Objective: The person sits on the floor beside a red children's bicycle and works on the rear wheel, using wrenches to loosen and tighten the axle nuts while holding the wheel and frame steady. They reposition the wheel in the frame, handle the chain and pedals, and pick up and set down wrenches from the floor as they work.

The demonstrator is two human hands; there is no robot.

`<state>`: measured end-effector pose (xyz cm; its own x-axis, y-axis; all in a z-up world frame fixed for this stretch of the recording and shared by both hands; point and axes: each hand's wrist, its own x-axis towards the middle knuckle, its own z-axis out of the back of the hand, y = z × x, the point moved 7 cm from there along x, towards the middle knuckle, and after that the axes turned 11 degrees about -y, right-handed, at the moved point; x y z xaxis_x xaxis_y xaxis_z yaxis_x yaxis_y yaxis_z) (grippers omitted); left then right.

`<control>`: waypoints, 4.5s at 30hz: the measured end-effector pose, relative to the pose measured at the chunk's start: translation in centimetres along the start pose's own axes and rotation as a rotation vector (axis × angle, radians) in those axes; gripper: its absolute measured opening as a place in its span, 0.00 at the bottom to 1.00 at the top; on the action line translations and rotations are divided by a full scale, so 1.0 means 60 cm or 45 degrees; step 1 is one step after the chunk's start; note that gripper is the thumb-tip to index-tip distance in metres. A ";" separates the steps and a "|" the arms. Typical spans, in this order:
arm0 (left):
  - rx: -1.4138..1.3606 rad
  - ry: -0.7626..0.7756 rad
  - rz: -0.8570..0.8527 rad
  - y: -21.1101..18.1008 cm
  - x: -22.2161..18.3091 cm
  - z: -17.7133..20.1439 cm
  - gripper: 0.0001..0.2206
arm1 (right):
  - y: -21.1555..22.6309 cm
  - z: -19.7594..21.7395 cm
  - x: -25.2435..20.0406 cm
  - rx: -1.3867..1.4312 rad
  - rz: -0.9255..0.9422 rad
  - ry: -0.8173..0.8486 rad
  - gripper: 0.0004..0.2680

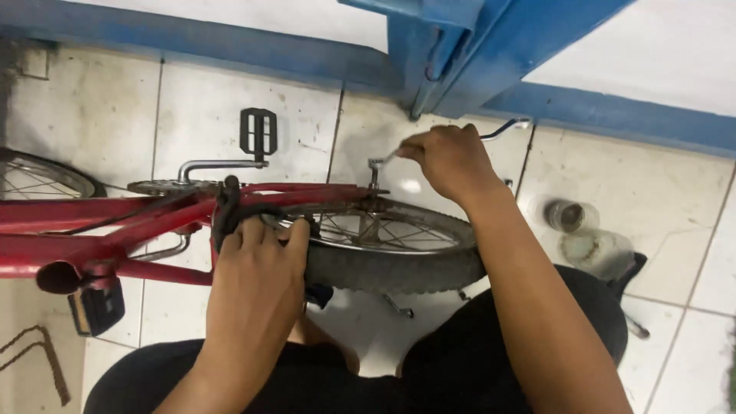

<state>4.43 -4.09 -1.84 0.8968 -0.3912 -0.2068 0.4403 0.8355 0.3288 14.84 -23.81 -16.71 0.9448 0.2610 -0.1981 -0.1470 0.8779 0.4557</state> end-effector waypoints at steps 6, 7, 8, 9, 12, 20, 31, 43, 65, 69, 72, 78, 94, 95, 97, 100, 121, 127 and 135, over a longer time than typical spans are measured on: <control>0.033 -0.030 -0.001 0.002 0.001 0.004 0.04 | -0.023 -0.040 -0.010 0.146 -0.257 0.431 0.14; 0.065 -0.024 -0.017 0.001 0.002 0.004 0.06 | -0.021 -0.037 -0.017 0.184 -0.349 0.525 0.12; 0.098 -0.019 -0.033 0.000 0.005 0.004 0.08 | -0.019 -0.034 -0.025 0.222 -0.441 0.619 0.12; 0.096 -0.021 -0.032 0.001 0.007 0.006 0.08 | -0.016 -0.028 -0.025 0.219 -0.441 0.617 0.12; 0.027 0.014 -0.021 -0.003 0.003 0.008 0.11 | -0.009 -0.028 -0.037 0.210 -0.440 0.671 0.13; 0.119 -0.014 0.019 -0.007 0.007 0.008 0.08 | -0.031 -0.064 -0.037 0.146 -0.440 0.721 0.13; 0.139 0.011 0.056 -0.017 0.011 0.003 0.06 | -0.012 -0.036 -0.042 0.080 -0.454 0.733 0.14; -0.167 -0.212 0.003 -0.056 0.022 0.033 0.33 | -0.032 -0.068 -0.048 0.076 -0.383 0.621 0.15; -0.552 0.610 -0.068 -0.106 0.057 0.017 0.32 | -0.059 -0.101 -0.061 0.723 -0.280 0.831 0.22; -0.582 0.522 -0.106 -0.107 0.053 0.013 0.29 | -0.056 -0.096 -0.049 0.751 -0.298 0.892 0.23; -0.659 0.019 -0.058 -0.098 0.056 0.039 0.19 | -0.083 -0.140 -0.034 0.539 -0.163 0.887 0.16; -0.629 0.059 -0.071 -0.100 0.058 0.020 0.23 | -0.077 -0.156 -0.023 0.568 -0.095 0.928 0.17; -0.717 0.294 -0.174 -0.112 0.060 -0.020 0.19 | -0.092 -0.222 -0.020 0.996 -0.225 0.805 0.20; -0.750 0.305 -0.187 -0.110 0.065 -0.020 0.19 | -0.091 -0.219 -0.017 0.981 -0.226 0.806 0.21; -0.751 0.282 -0.211 -0.112 0.062 -0.025 0.21 | -0.072 -0.189 -0.014 0.889 -0.195 0.737 0.21; -0.785 0.234 -0.221 -0.109 0.062 -0.023 0.22 | -0.038 -0.160 -0.004 0.785 -0.059 0.688 0.19; -0.904 0.263 -0.302 -0.105 0.063 -0.024 0.17 | 0.037 -0.046 0.029 0.077 -0.178 0.690 0.12; -0.911 0.185 -0.320 -0.103 0.067 -0.023 0.18 | 0.072 -0.032 0.019 -0.023 -0.140 0.813 0.09; -0.910 0.139 -0.306 -0.103 0.063 -0.028 0.22 | 0.041 -0.033 0.002 0.134 -0.237 0.807 0.11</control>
<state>5.00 -10.10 -6.22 0.7539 -0.5848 -0.2993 0.4542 0.7931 -0.4057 13.98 -20.81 -17.35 0.5921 0.3225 -0.7385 0.0614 0.8957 0.4404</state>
